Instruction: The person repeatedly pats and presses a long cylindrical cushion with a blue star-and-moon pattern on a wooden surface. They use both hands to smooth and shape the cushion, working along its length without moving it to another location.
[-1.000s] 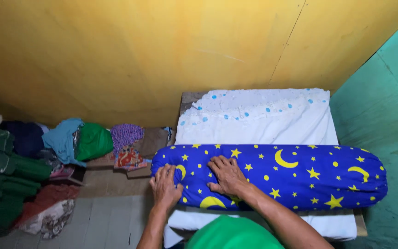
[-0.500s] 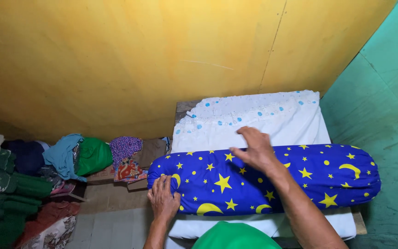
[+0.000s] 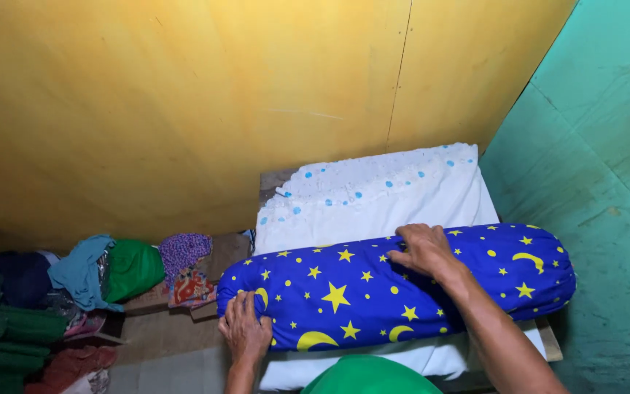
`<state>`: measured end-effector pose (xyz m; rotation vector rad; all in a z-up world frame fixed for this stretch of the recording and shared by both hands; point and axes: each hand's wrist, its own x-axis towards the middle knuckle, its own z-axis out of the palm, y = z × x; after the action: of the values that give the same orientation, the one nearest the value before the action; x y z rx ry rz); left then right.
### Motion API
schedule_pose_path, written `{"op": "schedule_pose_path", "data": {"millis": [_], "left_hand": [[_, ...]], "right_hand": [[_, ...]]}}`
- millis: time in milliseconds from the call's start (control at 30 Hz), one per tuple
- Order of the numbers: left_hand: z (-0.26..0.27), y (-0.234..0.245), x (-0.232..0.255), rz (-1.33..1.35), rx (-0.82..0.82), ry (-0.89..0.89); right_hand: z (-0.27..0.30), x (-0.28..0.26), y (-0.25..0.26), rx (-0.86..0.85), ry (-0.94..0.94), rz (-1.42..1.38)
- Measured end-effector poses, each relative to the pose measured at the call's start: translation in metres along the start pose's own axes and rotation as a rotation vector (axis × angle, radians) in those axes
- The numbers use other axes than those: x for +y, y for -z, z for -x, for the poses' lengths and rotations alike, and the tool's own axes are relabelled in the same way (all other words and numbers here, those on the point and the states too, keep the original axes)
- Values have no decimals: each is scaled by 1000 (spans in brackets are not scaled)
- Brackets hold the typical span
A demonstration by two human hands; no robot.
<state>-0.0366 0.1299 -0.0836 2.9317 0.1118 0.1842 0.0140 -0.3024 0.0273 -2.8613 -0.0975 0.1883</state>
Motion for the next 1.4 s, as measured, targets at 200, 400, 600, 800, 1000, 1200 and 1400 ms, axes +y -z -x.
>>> {"op": "schedule_pose_path", "data": {"millis": [200, 400, 600, 800, 1000, 1200, 1400], "left_hand": [[-1, -5, 3, -12, 38, 21], [2, -12, 7, -17, 81, 26], [3, -21, 5, -57, 54, 66], [6, -21, 14, -50, 121, 81], [1, -4, 15, -4, 46, 110], [-5, 26, 104, 137, 217, -137], [-9, 3, 191, 238, 75, -431]], "right_hand": [[26, 22, -31, -40, -152, 79], [25, 77, -13, 44, -125, -51], [62, 121, 36, 323, -408, 62], [60, 174, -39, 99, -529, 49], [83, 184, -14, 289, -520, 40], [85, 182, -47, 133, -568, 69], [92, 179, -47, 278, -492, 99]]}}
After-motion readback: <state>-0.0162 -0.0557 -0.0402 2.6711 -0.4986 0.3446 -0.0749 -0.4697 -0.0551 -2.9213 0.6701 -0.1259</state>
